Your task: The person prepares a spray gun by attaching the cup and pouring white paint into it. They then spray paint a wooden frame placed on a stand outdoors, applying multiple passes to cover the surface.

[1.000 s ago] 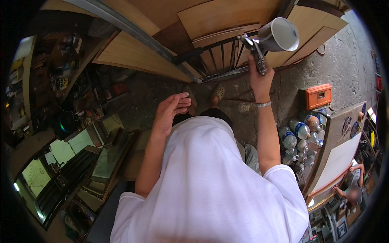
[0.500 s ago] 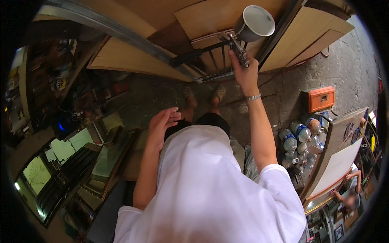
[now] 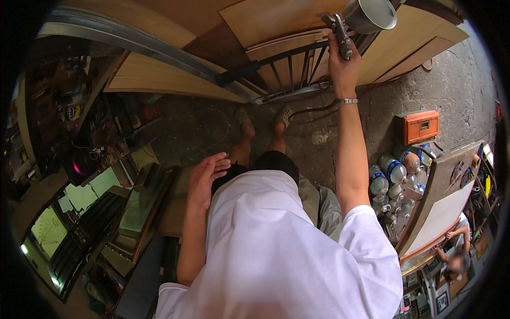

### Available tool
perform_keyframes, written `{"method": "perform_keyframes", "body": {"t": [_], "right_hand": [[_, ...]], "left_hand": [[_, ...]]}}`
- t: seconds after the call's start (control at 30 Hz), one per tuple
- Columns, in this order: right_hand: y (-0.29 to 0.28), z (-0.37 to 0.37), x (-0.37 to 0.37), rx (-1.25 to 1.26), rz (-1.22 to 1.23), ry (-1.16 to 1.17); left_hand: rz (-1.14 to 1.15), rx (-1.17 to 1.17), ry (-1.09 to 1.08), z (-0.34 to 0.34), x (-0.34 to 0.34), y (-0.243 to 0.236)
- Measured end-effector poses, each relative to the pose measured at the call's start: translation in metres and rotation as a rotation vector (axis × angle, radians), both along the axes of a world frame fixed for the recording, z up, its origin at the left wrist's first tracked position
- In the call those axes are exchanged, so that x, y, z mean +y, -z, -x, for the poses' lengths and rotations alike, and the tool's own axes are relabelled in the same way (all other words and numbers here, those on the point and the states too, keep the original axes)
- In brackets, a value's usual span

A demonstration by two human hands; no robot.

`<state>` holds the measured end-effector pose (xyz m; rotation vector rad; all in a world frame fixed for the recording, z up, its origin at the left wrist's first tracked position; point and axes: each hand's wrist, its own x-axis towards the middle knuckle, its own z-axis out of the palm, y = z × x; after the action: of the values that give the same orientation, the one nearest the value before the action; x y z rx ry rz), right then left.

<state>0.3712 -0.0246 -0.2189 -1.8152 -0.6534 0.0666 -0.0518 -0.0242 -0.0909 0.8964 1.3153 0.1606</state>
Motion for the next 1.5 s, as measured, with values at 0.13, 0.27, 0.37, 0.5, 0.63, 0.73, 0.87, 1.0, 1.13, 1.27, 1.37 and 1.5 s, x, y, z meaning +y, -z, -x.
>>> {"method": "perform_keyframes", "body": {"t": [0.13,0.27,0.37,0.5,0.63,0.73,0.87,1.0,1.13,1.27,1.37,1.5], "right_hand": [[-0.003,-0.006,-0.003,-0.082,0.021,0.062],[-0.005,-0.005,-0.008,-0.015,0.011,0.118],[-0.004,0.003,-0.008,0.046,-0.005,0.083],[-0.002,0.027,-0.007,0.119,-0.024,0.005],[-0.007,0.051,-0.004,0.147,-0.01,-0.051],[-0.012,0.065,-0.002,0.216,0.006,-0.084],[-0.016,0.079,0.001,0.199,0.049,-0.113],[-0.019,0.091,-0.001,0.249,-0.003,-0.204],[-0.022,0.095,0.001,0.28,-0.057,-0.313],[-0.02,0.086,0.012,0.113,-0.002,-0.23],[-0.016,0.071,0.015,0.078,0.07,-0.122],[-0.01,0.055,0.011,0.086,-0.009,0.044]], "left_hand": [[-0.012,0.003,0.033,-0.003,0.002,-0.001],[-0.013,-0.008,0.052,-0.006,0.003,-0.001],[-0.011,-0.004,0.065,-0.008,0.004,-0.001],[-0.003,0.004,0.08,-0.011,0.005,-0.002],[-0.006,0.009,0.081,-0.012,0.005,-0.003],[-0.015,0.012,0.078,-0.011,0.005,-0.004],[-0.02,0.013,0.062,-0.006,0.005,-0.004],[-0.016,0.007,0.048,-0.002,0.004,-0.003],[-0.013,0.018,0.039,-0.001,0.003,-0.002],[-0.022,0.01,0.034,-0.001,0.002,-0.002],[-0.026,0.009,0.024,0.001,0.001,-0.001],[-0.02,0.014,0.031,0.004,0.0,0.002]]}}
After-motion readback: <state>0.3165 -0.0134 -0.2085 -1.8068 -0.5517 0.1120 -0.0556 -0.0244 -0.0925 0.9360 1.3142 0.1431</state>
